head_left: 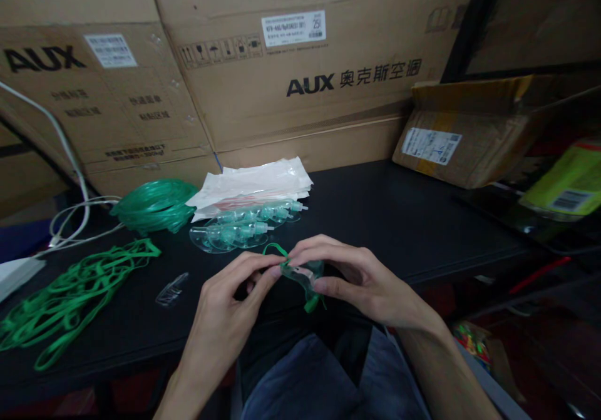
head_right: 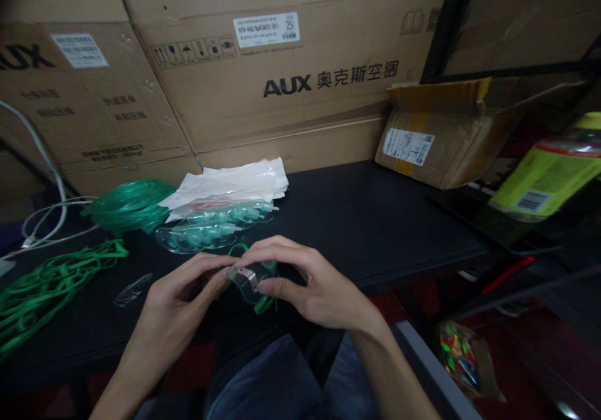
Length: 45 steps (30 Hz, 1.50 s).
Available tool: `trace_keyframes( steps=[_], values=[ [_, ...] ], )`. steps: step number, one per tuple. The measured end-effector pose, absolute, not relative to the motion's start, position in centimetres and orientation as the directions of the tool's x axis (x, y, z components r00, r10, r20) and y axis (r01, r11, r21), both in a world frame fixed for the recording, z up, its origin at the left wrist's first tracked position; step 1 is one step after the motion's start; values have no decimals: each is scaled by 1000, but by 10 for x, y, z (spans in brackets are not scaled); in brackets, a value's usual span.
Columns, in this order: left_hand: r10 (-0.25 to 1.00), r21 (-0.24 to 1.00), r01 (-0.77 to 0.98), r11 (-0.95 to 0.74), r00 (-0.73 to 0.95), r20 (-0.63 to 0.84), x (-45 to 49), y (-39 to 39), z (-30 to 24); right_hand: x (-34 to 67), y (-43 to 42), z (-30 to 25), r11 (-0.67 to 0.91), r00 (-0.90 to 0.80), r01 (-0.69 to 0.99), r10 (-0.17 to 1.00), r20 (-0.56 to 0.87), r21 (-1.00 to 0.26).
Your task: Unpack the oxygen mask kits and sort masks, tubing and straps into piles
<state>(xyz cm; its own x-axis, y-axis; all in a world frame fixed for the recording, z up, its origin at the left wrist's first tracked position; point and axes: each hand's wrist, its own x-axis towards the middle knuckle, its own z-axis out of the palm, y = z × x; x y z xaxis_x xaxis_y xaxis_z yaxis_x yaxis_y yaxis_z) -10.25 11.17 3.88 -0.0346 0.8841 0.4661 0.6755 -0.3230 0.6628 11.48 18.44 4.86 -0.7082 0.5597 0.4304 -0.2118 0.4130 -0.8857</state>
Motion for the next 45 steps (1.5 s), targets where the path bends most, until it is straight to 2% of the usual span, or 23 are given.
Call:
trace_keyframes(
  steps=[7, 11, 15, 18, 22, 26, 34, 39, 45],
  values=[
    [934, 808, 547, -219, -121, 335, -102, 111, 44, 109, 183, 42, 569, -686, -98, 556, 470, -816],
    [935, 849, 473, -235, -129, 331, -101, 109, 45, 107, 181, 40, 631, -668, -66, 548, 504, -773],
    [928, 854, 453, -255, -133, 347, -103, 109, 42, 110, 178, 45, 620, -674, -94, 536, 508, -779],
    [914, 827, 485, -284, -123, 387, -103, 109, 40, 110, 176, 47, 598, -598, -117, 595, 537, -793],
    [893, 780, 536, -322, -102, 439, -102, 109, 37, 102, 175, 42, 665, -472, -24, 651, 595, -747],
    [865, 698, 607, -380, -36, 501, -100, 108, 36, 95, 175, 36, 723, -434, 42, 635, 639, -689],
    [818, 542, 713, -445, 77, 570, -95, 107, 38, 91, 172, 32, 802, -418, 60, 561, 715, -595],
    [819, 505, 719, -477, 156, 552, -93, 108, 40, 91, 171, 31, 836, -440, 66, 514, 737, -544],
    [814, 495, 750, -438, 98, 572, -92, 106, 40, 91, 171, 28, 850, -428, 105, 508, 748, -517]
  ],
)
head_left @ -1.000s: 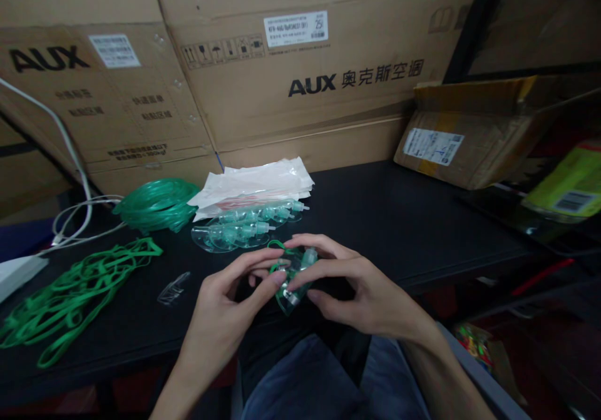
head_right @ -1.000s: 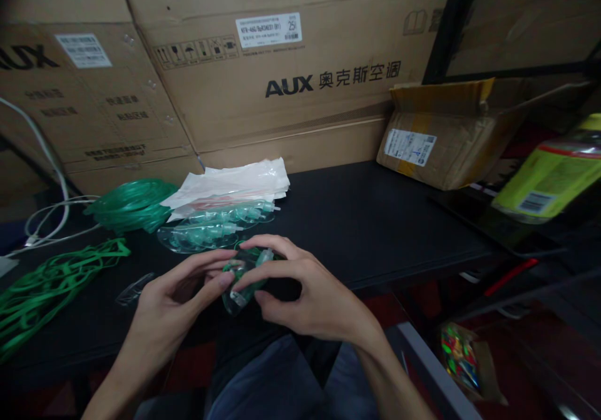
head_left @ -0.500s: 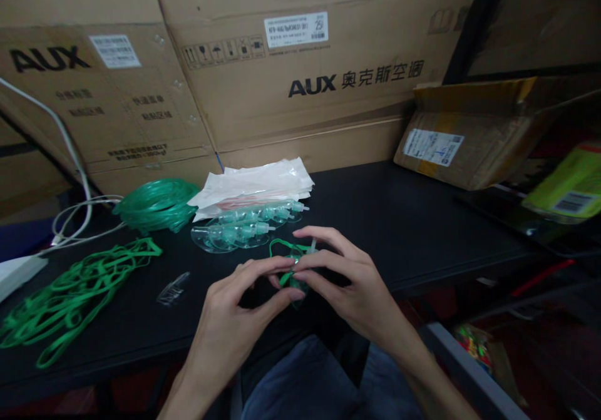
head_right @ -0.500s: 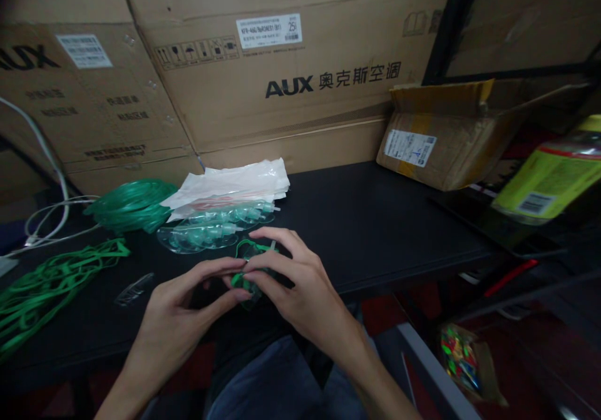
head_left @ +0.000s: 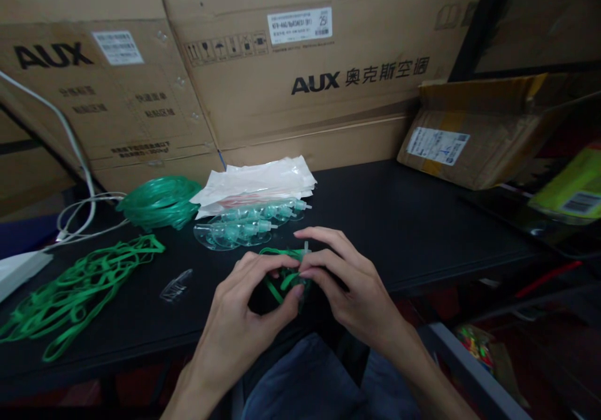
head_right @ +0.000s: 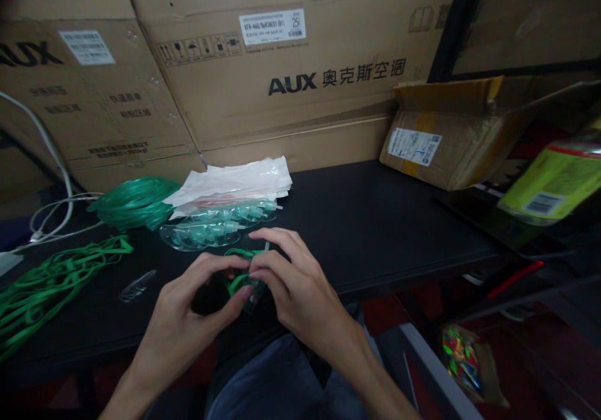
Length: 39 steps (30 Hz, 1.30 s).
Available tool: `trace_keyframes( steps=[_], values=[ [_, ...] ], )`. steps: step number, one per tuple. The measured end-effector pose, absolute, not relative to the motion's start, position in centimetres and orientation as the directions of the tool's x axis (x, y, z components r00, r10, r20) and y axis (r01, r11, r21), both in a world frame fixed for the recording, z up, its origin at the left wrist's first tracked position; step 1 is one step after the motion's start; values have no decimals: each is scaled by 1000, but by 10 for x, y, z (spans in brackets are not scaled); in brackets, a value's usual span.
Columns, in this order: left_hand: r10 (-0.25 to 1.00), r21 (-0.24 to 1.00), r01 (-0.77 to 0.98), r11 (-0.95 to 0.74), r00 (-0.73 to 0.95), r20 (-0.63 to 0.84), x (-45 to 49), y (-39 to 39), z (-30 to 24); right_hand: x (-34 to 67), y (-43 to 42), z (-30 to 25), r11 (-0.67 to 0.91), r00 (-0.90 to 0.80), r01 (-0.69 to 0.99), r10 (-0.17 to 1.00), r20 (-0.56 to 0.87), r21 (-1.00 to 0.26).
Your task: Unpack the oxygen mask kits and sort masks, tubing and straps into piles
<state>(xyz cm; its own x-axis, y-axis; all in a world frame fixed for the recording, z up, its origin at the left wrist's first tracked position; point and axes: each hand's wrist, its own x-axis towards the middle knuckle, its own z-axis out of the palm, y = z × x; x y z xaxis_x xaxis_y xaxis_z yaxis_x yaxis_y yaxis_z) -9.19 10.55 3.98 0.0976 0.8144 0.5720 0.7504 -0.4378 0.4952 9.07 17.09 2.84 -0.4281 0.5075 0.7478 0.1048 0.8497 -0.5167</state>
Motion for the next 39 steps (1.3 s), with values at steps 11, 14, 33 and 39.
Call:
trace_keyframes(
  steps=[11, 14, 33, 39],
  values=[
    [812, 558, 732, -391, -11, 584, -95, 103, 41, 89, 173, 26, 818, -203, 222, 572, 795, -531],
    [818, 583, 719, -378, -34, 574, -95, 103, 40, 90, 173, 25, 785, -120, 237, 608, 785, -572],
    [807, 633, 635, -442, -25, 589, -99, 103, 38, 97, 173, 29, 485, -413, 7, 798, 439, -875],
    [757, 578, 596, -558, 80, 649, -96, 103, 31, 98, 173, 35, 491, -517, -24, 739, 431, -871]
  ],
)
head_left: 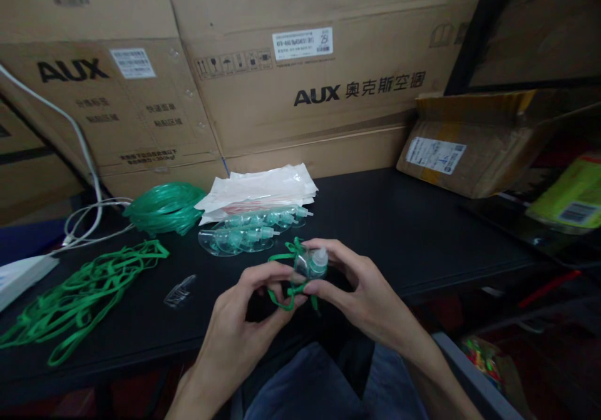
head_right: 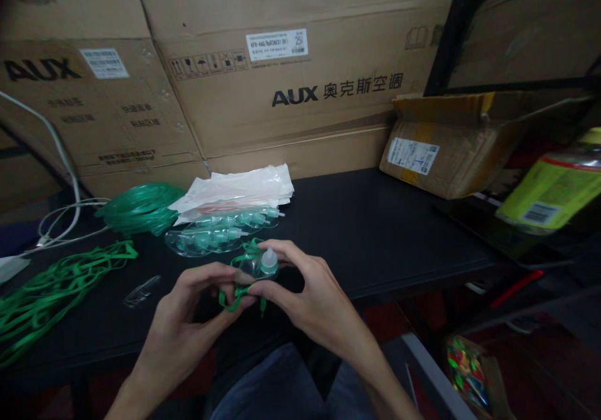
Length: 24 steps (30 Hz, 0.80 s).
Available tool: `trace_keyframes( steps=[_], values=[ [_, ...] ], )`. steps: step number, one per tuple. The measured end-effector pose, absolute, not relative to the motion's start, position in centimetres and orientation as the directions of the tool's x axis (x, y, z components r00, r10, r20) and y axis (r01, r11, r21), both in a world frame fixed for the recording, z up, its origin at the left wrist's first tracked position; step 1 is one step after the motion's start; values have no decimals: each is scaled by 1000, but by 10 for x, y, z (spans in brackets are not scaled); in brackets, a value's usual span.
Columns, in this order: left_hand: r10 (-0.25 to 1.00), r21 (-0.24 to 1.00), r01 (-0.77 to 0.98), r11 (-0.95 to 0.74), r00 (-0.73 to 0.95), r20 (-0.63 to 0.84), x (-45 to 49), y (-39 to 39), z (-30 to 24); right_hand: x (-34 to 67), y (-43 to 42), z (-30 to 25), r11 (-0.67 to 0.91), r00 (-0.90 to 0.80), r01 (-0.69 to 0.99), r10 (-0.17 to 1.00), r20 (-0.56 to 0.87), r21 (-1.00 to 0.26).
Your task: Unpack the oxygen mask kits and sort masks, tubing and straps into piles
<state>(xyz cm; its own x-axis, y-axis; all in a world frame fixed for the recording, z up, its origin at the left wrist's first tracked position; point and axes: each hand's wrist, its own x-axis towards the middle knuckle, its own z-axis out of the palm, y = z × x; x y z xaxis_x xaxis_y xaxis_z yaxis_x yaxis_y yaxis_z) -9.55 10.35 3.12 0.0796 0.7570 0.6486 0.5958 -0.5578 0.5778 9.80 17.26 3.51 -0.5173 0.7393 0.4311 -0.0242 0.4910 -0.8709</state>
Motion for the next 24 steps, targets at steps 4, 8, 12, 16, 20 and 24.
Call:
trace_keyframes(
  steps=[4, 8, 12, 16, 20, 24],
  values=[
    [744, 520, 686, -509, 46, 667, -95, 105, 30, 103, 176, 34, 453, -510, -141, 729, 456, -880],
    [739, 368, 842, -394, 52, 672, -95, 107, 33, 127, 187, 35, 526, -450, -49, 747, 489, -849],
    [762, 271, 925, -266, 30, 646, -92, 110, 29, 159, 198, 34, 645, -380, 209, 746, 547, -735],
    [763, 221, 962, -161, -21, 646, -89, 112, 21, 171, 203, 28, 642, -353, 234, 756, 551, -730],
    [729, 292, 939, -181, -71, 681, -89, 113, 18, 165, 201, 24, 565, -327, 116, 798, 506, -817],
    [739, 422, 875, -239, -118, 663, -90, 111, 25, 165, 199, 26, 571, -373, 102, 781, 501, -814]
  ],
)
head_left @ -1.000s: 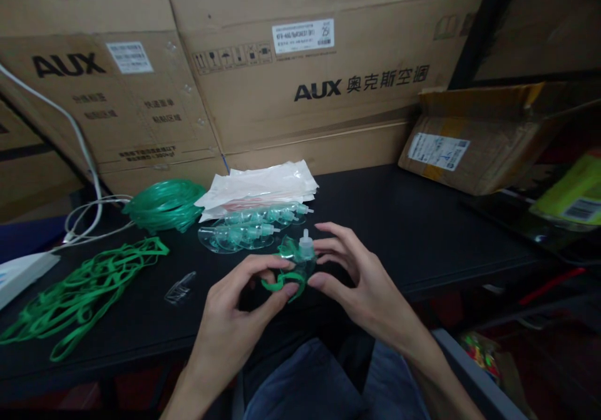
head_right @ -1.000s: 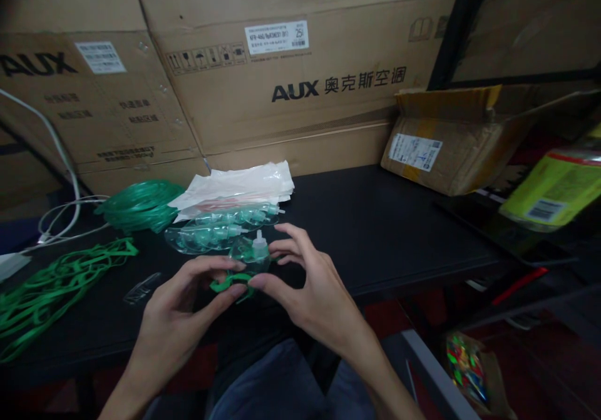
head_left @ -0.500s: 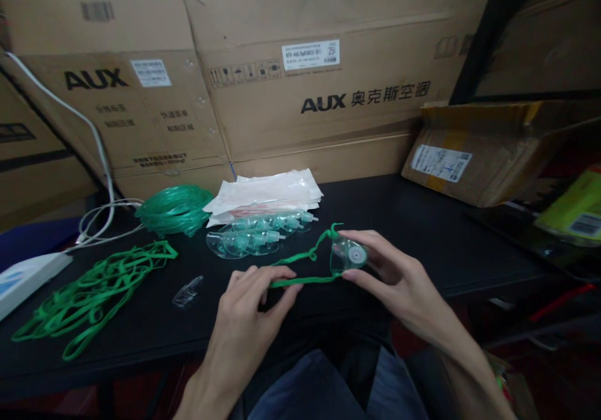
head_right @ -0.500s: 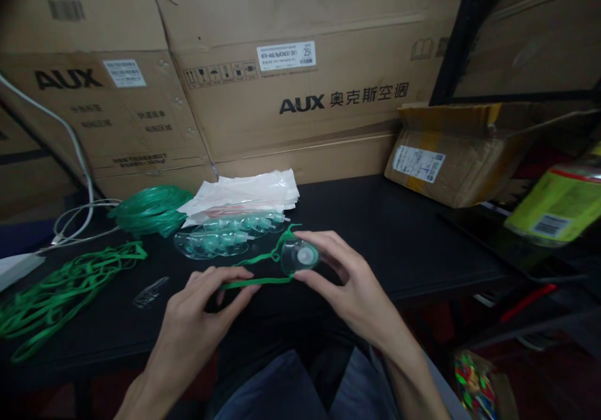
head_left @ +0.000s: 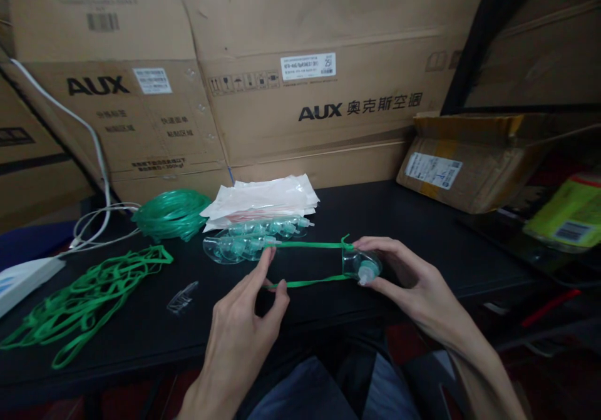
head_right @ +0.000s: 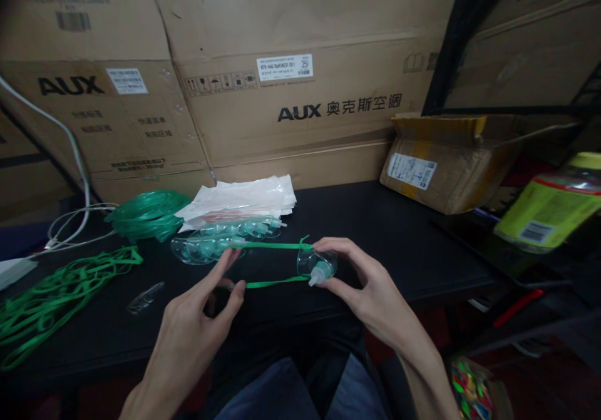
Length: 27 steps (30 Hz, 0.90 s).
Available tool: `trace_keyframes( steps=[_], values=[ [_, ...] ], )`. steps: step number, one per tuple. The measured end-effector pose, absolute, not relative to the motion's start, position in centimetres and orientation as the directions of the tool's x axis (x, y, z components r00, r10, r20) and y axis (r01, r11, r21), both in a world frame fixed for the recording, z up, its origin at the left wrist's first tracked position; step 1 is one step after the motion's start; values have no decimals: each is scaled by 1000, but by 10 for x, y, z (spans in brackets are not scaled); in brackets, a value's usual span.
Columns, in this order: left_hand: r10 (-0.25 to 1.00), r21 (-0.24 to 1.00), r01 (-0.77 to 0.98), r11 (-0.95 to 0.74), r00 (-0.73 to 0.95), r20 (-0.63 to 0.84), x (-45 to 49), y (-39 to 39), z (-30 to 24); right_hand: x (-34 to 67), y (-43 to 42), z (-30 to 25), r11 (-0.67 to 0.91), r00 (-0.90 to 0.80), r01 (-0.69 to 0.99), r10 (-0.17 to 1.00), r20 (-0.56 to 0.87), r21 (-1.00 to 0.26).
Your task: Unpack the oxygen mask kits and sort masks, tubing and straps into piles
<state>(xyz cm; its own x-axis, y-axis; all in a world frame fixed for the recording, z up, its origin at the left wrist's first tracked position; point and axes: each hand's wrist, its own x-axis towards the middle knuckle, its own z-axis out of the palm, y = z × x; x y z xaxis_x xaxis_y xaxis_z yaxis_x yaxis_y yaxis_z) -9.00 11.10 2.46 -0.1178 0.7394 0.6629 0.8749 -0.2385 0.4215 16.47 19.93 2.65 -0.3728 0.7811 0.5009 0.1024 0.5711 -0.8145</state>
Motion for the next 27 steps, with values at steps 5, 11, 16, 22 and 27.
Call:
trace_keyframes(
  steps=[5, 11, 16, 22, 27],
  values=[
    [782, 510, 820, -258, -133, 609, -90, 107, 36, 167, 199, 30, 580, -406, 53, 756, 513, -813],
    [781, 536, 793, -289, -129, 612, -91, 108, 40, 156, 196, 36, 621, -475, 104, 717, 510, -777],
    [775, 538, 779, -323, -108, 623, -87, 106, 40, 147, 197, 36, 592, -456, 177, 757, 467, -786],
    [700, 409, 888, -210, -155, 697, -121, 109, 73, 147, 201, 34, 436, -369, 124, 854, 366, -892],
    [707, 166, 960, 225, -278, 650, -194, 139, 130, 145, 201, 36, 396, -348, 89, 872, 345, -914]
  ],
)
